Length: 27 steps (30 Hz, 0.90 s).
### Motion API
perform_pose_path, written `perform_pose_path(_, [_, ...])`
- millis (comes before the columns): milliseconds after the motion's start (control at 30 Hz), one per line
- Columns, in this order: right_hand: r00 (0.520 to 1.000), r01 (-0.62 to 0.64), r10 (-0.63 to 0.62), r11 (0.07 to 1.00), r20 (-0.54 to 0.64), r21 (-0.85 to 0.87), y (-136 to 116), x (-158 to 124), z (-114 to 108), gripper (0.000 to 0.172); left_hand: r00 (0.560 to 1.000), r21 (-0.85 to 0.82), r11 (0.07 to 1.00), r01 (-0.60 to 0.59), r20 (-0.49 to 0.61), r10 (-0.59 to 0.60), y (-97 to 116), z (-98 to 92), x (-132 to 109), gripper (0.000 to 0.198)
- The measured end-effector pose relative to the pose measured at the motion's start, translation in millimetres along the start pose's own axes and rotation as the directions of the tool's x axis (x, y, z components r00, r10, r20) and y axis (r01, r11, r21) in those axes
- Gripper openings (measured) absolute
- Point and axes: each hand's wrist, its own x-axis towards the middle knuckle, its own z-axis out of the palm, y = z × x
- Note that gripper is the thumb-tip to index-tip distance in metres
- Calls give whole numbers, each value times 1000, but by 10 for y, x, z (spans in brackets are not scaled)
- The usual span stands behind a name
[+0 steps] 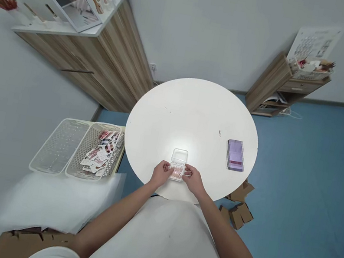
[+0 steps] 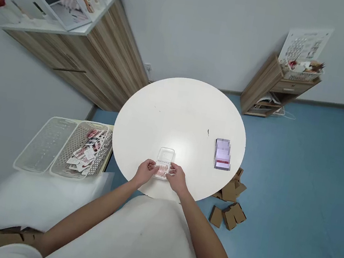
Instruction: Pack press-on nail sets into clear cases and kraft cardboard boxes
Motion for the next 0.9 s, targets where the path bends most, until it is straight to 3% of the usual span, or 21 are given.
perform_pose_path(167, [998, -57, 63, 986, -29, 159, -147, -182, 192, 47, 994, -198, 980, 0, 106, 22, -28, -306, -136, 32])
perform_pose_path(333, [995, -63, 83, 953, -53, 296, -233, -281, 336, 38, 965, -408, 909, 88, 263, 24, -12, -558, -253, 34])
perform_pose_path(433, [997, -74, 81, 923, -4, 378, -286, -307, 389, 37, 945, -479, 868, 134, 326, 34, 9, -649, -302, 36])
perform_pose_path(567, [994, -92, 57, 883, 89, 461, -365, -328, 407, 38, 909, -510, 839, 192, 415, 44, 53, -702, -336, 35])
perform_pose_path(700, [998, -35, 6, 865, 61, 500, -413, -337, 364, 40, 885, -517, 820, 246, 465, 28, 90, -697, -332, 33])
perform_pose_path(900, [998, -10, -23, 870, 60, 493, -435, -364, 227, 30, 863, -548, 773, 319, 506, 2, 119, -633, -353, 29])
